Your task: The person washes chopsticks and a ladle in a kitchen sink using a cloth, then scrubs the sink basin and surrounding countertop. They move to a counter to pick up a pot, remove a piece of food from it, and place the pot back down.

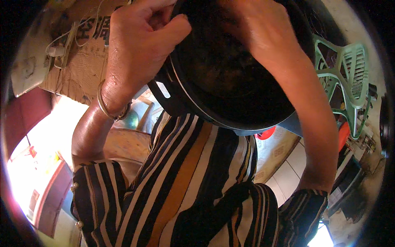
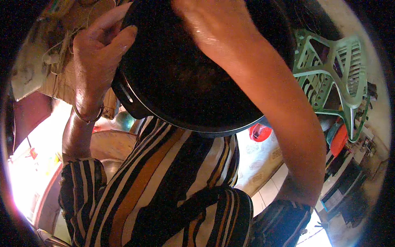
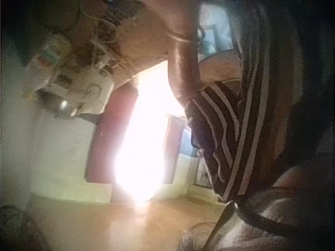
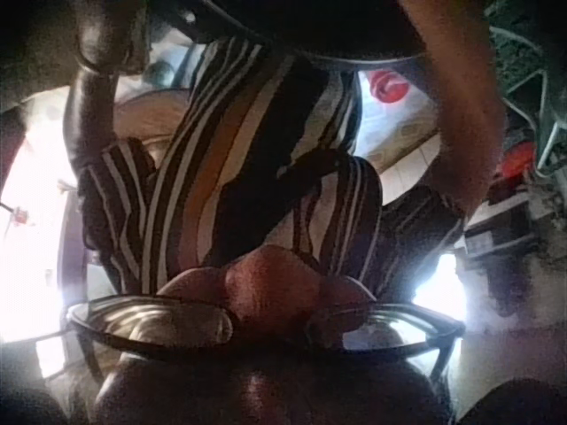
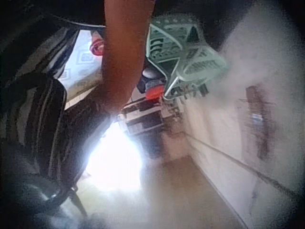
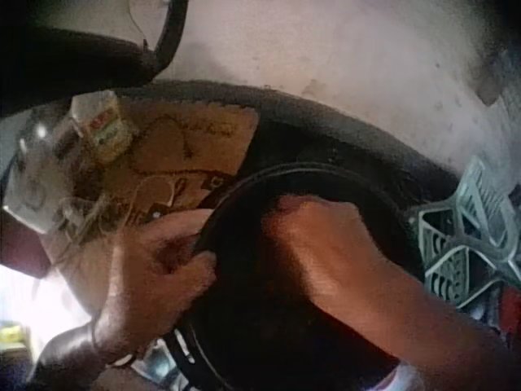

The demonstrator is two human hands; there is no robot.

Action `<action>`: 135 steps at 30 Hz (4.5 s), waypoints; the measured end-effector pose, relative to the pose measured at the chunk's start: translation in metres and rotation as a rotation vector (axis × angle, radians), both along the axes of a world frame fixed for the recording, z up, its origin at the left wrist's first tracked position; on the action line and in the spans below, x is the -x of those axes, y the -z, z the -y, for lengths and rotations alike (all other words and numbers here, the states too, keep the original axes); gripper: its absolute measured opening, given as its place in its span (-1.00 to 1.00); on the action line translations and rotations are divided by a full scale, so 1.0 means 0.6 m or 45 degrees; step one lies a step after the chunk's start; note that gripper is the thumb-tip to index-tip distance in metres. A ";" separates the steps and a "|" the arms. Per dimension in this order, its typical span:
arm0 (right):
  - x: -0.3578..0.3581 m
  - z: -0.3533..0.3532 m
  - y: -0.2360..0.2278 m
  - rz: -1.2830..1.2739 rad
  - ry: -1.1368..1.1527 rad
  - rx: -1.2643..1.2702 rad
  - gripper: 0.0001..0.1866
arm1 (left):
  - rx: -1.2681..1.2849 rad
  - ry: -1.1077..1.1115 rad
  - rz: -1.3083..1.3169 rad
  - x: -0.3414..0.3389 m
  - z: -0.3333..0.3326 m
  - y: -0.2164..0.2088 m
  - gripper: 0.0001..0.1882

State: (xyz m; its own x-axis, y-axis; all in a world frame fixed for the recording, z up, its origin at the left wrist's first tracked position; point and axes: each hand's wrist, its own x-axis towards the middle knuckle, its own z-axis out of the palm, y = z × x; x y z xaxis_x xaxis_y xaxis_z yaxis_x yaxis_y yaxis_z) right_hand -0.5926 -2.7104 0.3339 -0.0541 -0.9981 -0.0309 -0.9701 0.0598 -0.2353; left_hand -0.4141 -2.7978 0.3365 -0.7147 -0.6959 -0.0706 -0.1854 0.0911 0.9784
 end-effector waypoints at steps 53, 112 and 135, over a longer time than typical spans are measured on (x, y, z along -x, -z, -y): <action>0.049 -0.082 -0.044 0.131 -0.238 -0.492 -0.83 | 0.619 -0.156 0.131 -0.001 0.001 0.037 -0.67; 0.070 -0.099 -0.011 0.707 -0.223 -0.064 -0.80 | 0.383 -0.256 0.070 0.004 0.005 0.059 -0.65; 0.190 -0.007 -0.095 0.882 0.266 0.690 -0.79 | 0.567 -0.446 0.204 -0.001 -0.017 0.034 -0.77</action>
